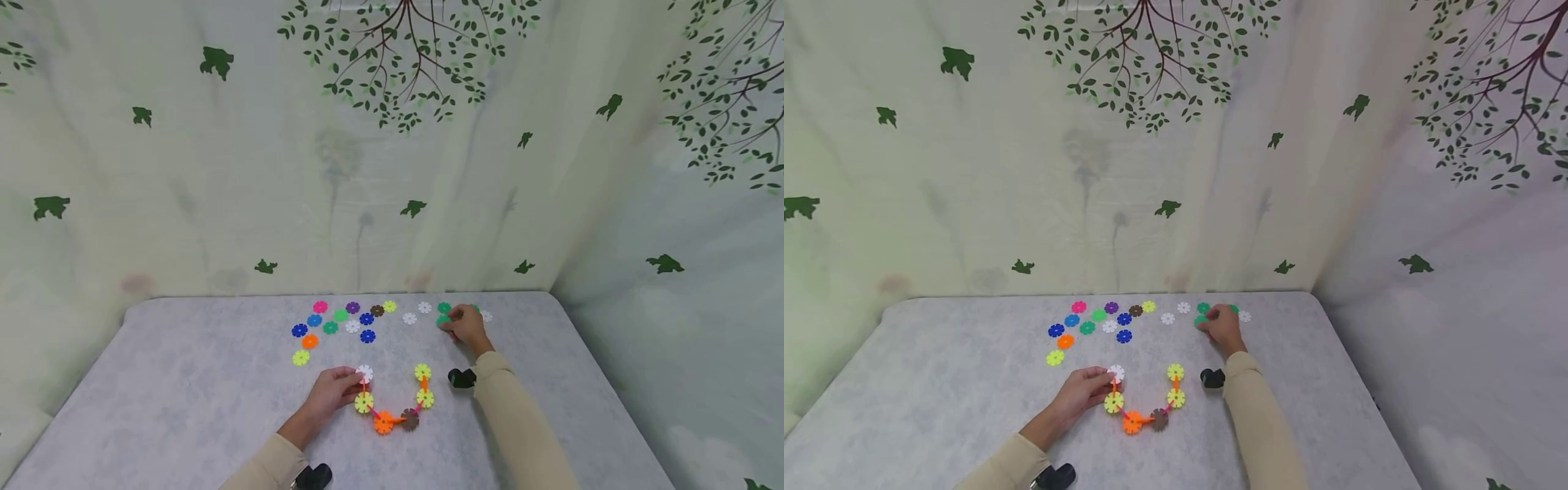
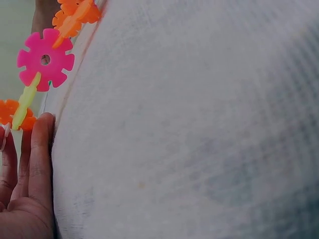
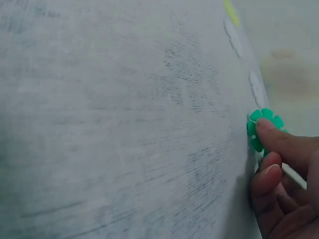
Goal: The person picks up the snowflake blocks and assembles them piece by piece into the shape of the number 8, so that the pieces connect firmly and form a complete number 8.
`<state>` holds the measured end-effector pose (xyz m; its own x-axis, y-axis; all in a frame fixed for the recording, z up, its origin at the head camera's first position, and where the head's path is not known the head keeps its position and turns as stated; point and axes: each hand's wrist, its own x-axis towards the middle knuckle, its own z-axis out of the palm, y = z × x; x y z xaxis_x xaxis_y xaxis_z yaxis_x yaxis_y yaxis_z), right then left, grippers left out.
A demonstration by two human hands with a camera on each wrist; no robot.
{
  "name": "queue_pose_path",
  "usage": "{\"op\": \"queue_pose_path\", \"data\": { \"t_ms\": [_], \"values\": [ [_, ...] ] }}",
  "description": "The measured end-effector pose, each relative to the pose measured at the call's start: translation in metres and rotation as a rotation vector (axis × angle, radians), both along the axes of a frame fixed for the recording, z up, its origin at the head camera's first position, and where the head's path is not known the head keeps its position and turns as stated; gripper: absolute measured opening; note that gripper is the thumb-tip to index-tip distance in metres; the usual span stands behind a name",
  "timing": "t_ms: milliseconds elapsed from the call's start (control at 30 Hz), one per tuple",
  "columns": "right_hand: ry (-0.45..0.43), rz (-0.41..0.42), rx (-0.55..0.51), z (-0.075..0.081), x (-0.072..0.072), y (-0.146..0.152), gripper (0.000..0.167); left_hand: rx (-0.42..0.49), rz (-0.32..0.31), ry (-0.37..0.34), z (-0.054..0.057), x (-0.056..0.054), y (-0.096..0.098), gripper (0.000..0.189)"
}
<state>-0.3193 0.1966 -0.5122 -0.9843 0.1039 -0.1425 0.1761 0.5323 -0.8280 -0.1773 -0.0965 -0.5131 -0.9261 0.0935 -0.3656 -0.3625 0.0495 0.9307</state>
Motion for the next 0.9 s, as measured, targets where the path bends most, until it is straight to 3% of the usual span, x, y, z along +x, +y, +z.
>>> {"op": "queue_pose_path", "data": {
  "t_ms": [167, 400, 500, 700, 900],
  "values": [
    [0.079, 0.084, -0.115, 0.002, 0.012, -0.004, 0.016, -0.004, 0.004, 0.008, 0.002, 0.001, 0.000, 0.030],
    [0.056, 0.415, -0.224, 0.025, 0.039, -0.041, 0.015, -0.017, 0.004, 0.006, 0.004, 0.000, -0.002, 0.031],
    [0.030, 0.516, -0.252, 0.028, 0.051, -0.058, 0.011, -0.021, 0.002, -0.003, 0.004, -0.002, -0.001, 0.032],
    [0.039, 0.609, -0.254, 0.017, 0.060, -0.083, 0.007, -0.001, -0.016, -0.004, 0.000, -0.003, -0.001, 0.032],
    [0.047, 0.643, -0.274, 0.013, 0.066, -0.094, 0.006, 0.017, -0.014, 0.002, 0.000, -0.002, -0.001, 0.031]
  ]
}}
